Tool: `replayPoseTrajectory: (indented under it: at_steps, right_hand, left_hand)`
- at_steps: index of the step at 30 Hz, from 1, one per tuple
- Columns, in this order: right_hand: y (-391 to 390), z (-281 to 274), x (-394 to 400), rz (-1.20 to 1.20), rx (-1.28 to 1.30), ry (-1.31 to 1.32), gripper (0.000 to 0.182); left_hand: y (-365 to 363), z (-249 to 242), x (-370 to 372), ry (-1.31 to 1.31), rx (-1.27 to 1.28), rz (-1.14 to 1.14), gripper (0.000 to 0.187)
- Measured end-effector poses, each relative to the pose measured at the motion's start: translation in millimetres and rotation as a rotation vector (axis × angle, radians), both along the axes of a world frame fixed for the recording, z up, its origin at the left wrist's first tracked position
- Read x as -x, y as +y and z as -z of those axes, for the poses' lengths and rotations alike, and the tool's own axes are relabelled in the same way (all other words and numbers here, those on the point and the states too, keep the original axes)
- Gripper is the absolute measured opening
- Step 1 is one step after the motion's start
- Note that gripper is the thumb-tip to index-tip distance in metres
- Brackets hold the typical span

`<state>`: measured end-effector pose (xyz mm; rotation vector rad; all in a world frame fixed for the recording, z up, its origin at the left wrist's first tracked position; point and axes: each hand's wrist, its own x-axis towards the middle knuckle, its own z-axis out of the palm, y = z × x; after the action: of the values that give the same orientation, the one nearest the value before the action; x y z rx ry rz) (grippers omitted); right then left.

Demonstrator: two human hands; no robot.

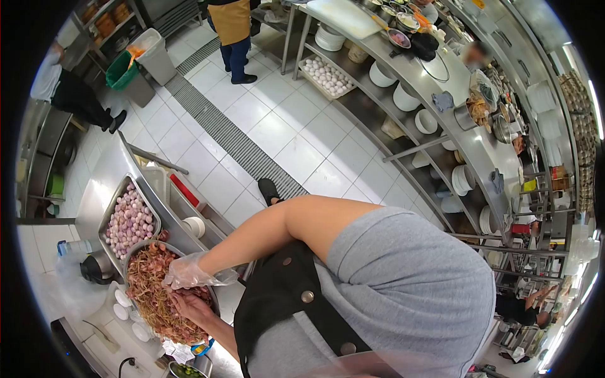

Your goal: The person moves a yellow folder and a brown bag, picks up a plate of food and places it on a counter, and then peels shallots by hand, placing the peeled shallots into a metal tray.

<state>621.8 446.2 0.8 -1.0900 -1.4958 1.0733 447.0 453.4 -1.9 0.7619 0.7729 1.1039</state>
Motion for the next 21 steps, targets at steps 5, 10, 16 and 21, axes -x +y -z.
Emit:
replayPoseTrajectory:
  at_steps: [5,10,16,21]
  right_hand:
    - [-36,-82,-25,-0.046,0.628,0.433,0.025]
    - [13,27,17,0.027,-0.228,-0.336,0.012]
    - [2,2,5,-0.047,-0.003,-0.268,0.010]
    - [-28,-66,-16,-0.078,0.517,0.255,0.021]
  left_hand:
    - [14,28,22,-0.234,0.015,0.239,0.042]
    - [-4,6,-3,0.109,-0.012,-0.034,0.043]
    - [-1,11,-1,0.083,-0.047,-0.017,0.034]
    - [3,19,6,0.053,-0.019,-0.004,0.034]
